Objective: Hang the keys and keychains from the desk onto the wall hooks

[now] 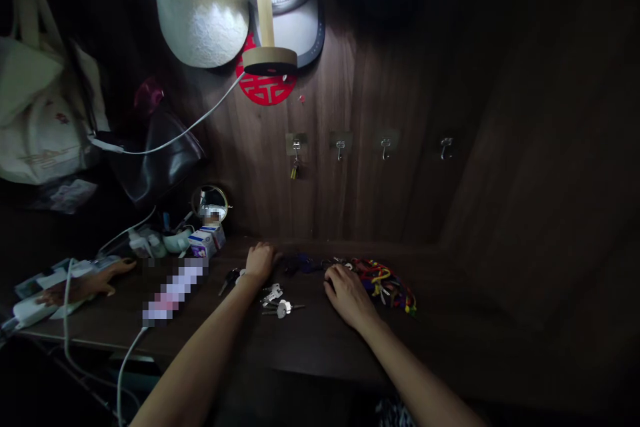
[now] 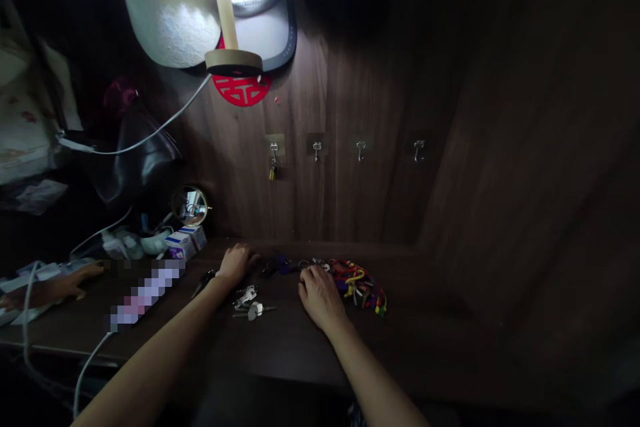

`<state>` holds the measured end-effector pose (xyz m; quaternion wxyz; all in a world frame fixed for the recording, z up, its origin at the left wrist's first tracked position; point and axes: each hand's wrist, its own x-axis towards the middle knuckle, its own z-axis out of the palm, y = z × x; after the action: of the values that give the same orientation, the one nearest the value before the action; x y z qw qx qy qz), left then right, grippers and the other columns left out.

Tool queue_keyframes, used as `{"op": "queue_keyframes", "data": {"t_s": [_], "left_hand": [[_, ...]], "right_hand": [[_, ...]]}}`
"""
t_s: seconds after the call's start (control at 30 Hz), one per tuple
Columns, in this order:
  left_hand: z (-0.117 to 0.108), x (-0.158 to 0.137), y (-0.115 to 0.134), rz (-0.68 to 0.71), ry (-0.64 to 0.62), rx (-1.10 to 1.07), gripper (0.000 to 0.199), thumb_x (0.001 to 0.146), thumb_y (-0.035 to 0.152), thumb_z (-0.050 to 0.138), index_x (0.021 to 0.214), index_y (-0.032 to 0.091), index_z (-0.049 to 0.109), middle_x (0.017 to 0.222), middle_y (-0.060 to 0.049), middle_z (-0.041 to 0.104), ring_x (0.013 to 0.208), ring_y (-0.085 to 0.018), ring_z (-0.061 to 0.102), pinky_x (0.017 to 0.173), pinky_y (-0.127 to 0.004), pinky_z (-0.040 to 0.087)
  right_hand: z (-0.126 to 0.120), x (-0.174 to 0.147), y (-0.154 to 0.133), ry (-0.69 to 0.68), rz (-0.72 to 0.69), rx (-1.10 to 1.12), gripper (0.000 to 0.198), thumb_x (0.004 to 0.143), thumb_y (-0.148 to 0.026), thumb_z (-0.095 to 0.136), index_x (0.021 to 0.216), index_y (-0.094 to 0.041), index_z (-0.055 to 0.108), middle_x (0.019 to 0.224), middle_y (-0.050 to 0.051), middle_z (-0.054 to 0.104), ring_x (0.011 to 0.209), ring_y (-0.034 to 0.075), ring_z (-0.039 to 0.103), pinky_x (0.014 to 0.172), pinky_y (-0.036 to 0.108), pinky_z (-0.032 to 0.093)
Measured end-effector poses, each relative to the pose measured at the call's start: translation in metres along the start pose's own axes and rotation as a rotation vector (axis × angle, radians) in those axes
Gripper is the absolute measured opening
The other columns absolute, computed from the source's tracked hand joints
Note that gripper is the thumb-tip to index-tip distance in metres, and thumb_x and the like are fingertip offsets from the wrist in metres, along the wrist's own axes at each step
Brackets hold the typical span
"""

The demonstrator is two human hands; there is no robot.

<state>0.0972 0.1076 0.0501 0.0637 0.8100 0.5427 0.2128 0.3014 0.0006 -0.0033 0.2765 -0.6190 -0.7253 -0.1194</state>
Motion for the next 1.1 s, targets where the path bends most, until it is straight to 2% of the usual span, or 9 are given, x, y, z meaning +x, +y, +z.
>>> {"op": "queue_keyframes", "data": {"t_s": [0.17,0.3,0.4,0.53,0.6,0.7,0.83,1.0,1.1], "left_hand": [[0.001,-0.012,0.009,-0.053,0.074,-0.295,0.026,0.084,0.034,0.045,0.08,0.018,0.066,0.083,-0.005,0.07,0.081,-0.018,0.063,0.073,-0.025,0.043],[0.018,-0.027,0.024,-0.077,0.076,-0.516,0.039,0.082,0.045,0.039,0.078,0.016,0.065,0.07,-0.002,0.068,0.066,-0.015,0.062,0.058,-0.022,0.046],[0.035,-0.039,0.04,-0.1,0.053,-0.693,0.042,0.078,0.051,0.042,0.077,0.015,0.064,0.065,-0.002,0.065,0.058,-0.015,0.06,0.05,-0.022,0.046],[0.051,-0.049,0.059,-0.121,0.097,-0.98,0.038,0.072,0.053,0.052,0.073,0.016,0.061,0.066,-0.001,0.063,0.059,-0.015,0.059,0.049,-0.021,0.047],[0.054,-0.052,0.063,-0.087,0.128,-1.01,0.038,0.073,0.053,0.052,0.072,0.016,0.061,0.065,-0.001,0.062,0.059,-0.014,0.058,0.052,-0.021,0.047],[0.054,-0.055,0.065,-0.059,0.158,-1.005,0.037,0.074,0.052,0.052,0.074,0.016,0.06,0.065,0.0,0.062,0.059,-0.014,0.057,0.054,-0.021,0.046],[0.052,-0.059,0.066,-0.038,0.154,-0.974,0.034,0.076,0.05,0.051,0.075,0.017,0.061,0.066,0.0,0.063,0.059,-0.014,0.057,0.054,-0.021,0.045],[0.053,-0.062,0.067,-0.007,0.144,-0.893,0.032,0.077,0.047,0.051,0.073,0.018,0.063,0.064,0.001,0.063,0.061,-0.014,0.057,0.057,-0.021,0.044],[0.054,-0.063,0.068,-0.012,0.118,-0.936,0.031,0.077,0.047,0.051,0.08,0.018,0.062,0.067,0.0,0.065,0.061,-0.014,0.059,0.055,-0.022,0.045]], "right_hand": [[-0.003,-0.001,-0.002,0.064,-0.014,0.017,0.009,0.081,-0.016,0.05,0.086,-0.021,0.055,0.093,0.006,0.058,0.091,0.021,0.055,0.082,0.035,0.043],[-0.012,-0.003,-0.008,0.156,-0.12,0.078,0.02,0.084,-0.017,0.048,0.103,-0.021,0.054,0.105,0.009,0.059,0.105,0.023,0.052,0.092,0.041,0.039],[-0.018,-0.005,-0.013,0.126,-0.172,0.147,0.02,0.086,-0.02,0.048,0.106,-0.02,0.054,0.098,0.007,0.062,0.096,0.021,0.055,0.089,0.038,0.041],[-0.017,-0.006,-0.012,0.066,-0.204,0.178,0.011,0.088,-0.023,0.047,0.089,-0.02,0.058,0.08,0.004,0.064,0.082,0.019,0.058,0.084,0.036,0.042],[-0.015,-0.006,-0.01,0.035,-0.166,0.197,0.015,0.089,-0.022,0.045,0.082,-0.021,0.058,0.076,0.003,0.064,0.077,0.017,0.058,0.079,0.033,0.042],[-0.012,-0.005,-0.005,-0.023,-0.068,0.294,0.012,0.087,-0.024,0.048,0.084,-0.022,0.059,0.08,0.002,0.065,0.076,0.016,0.059,0.072,0.029,0.043],[-0.009,-0.004,-0.002,-0.082,0.023,0.433,0.007,0.082,-0.022,0.052,0.082,-0.022,0.059,0.08,0.0,0.066,0.077,0.015,0.06,0.071,0.026,0.042],[-0.007,-0.004,-0.003,-0.064,0.071,0.405,0.005,0.075,-0.017,0.052,0.074,-0.021,0.055,0.071,-0.001,0.063,0.071,0.015,0.058,0.067,0.025,0.041],[-0.008,-0.004,-0.003,-0.002,0.095,0.404,0.006,0.076,-0.017,0.048,0.076,-0.021,0.052,0.066,-0.002,0.059,0.064,0.013,0.056,0.062,0.023,0.04]]}}
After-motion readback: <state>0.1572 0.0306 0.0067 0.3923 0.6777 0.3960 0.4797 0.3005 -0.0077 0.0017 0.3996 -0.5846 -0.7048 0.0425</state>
